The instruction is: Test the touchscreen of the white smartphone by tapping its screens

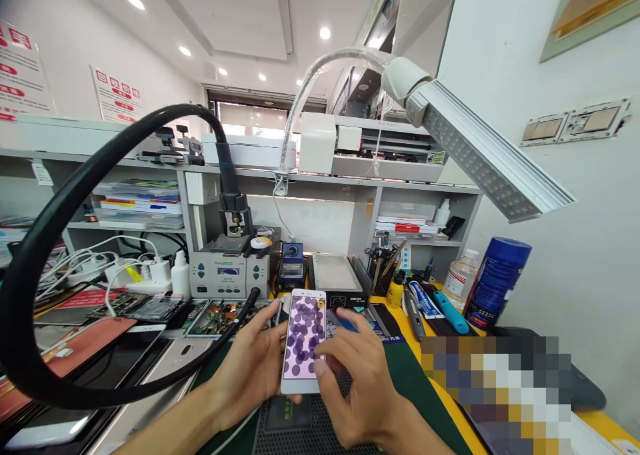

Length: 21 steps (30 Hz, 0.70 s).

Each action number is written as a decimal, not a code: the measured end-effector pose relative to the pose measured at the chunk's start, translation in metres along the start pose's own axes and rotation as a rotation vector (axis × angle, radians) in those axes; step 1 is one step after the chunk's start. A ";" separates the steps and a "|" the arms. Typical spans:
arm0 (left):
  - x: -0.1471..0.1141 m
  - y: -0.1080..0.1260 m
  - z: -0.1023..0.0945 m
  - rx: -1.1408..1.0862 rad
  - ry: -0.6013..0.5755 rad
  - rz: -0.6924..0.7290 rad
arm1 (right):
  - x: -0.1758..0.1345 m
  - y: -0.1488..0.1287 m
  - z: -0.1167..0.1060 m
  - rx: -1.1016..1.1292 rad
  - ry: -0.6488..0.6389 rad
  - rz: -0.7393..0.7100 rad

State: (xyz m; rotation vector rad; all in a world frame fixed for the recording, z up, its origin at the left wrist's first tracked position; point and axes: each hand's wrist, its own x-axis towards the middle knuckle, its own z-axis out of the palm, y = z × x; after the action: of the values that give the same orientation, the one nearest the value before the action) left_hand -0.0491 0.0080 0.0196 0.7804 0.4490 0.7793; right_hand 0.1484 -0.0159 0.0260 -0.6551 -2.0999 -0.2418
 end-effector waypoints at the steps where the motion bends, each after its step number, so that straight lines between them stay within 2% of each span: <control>1: 0.000 0.000 0.000 0.002 -0.004 -0.001 | 0.000 -0.002 0.000 0.020 0.047 -0.011; 4: 0.001 0.001 -0.002 0.003 -0.014 -0.004 | 0.000 -0.006 0.001 0.010 0.116 -0.031; 8: 0.002 0.001 -0.002 -0.004 -0.012 0.003 | 0.002 -0.004 0.000 0.003 0.120 -0.012; 12: 0.002 0.000 -0.002 -0.010 -0.009 0.000 | 0.003 0.002 -0.001 -0.015 0.034 0.039; 15: 0.002 0.001 -0.002 -0.016 -0.006 -0.009 | 0.002 0.003 -0.001 0.002 -0.035 0.023; 21: 0.001 0.003 0.000 -0.043 0.003 -0.013 | -0.007 -0.001 0.007 0.080 0.136 0.020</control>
State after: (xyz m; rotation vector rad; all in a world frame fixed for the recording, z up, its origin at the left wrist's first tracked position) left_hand -0.0502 0.0105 0.0218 0.7354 0.4385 0.7762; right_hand 0.1461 -0.0160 0.0167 -0.5959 -1.9615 -0.1851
